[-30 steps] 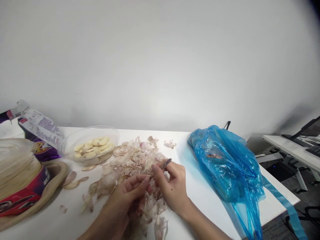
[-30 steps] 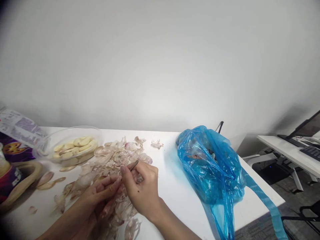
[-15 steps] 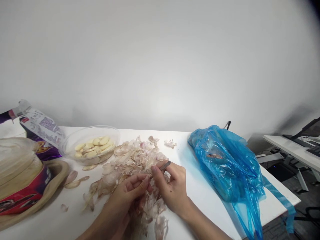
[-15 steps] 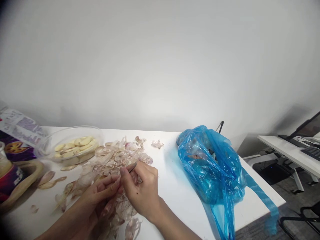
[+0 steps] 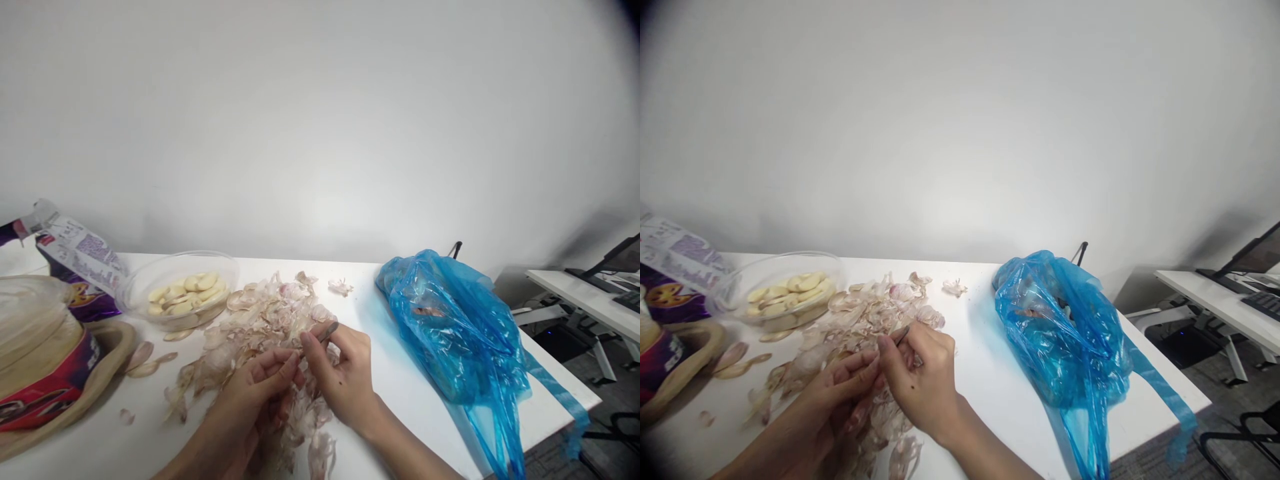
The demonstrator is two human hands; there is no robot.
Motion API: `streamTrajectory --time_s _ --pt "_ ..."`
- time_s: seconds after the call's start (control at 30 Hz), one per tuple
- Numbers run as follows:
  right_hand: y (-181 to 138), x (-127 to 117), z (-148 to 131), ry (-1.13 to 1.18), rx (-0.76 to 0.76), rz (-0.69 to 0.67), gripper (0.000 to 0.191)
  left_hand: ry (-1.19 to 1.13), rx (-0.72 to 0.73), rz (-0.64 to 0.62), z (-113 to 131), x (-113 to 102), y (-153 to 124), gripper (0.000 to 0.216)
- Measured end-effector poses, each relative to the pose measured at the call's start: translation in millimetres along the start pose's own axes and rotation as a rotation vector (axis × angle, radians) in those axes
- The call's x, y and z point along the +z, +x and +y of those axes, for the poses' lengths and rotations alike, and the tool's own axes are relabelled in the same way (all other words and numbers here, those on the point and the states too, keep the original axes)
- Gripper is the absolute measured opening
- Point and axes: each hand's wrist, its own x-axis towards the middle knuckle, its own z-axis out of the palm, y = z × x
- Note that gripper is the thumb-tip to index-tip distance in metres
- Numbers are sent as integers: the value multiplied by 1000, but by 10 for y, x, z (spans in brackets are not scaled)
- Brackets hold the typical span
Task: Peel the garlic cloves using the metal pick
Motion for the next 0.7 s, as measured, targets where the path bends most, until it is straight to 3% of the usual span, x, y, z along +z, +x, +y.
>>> streamTrajectory --time_s 0.7 --pt "4 -11 -19 -18 -19 8 26 3 -22 2 1 12 -37 11"
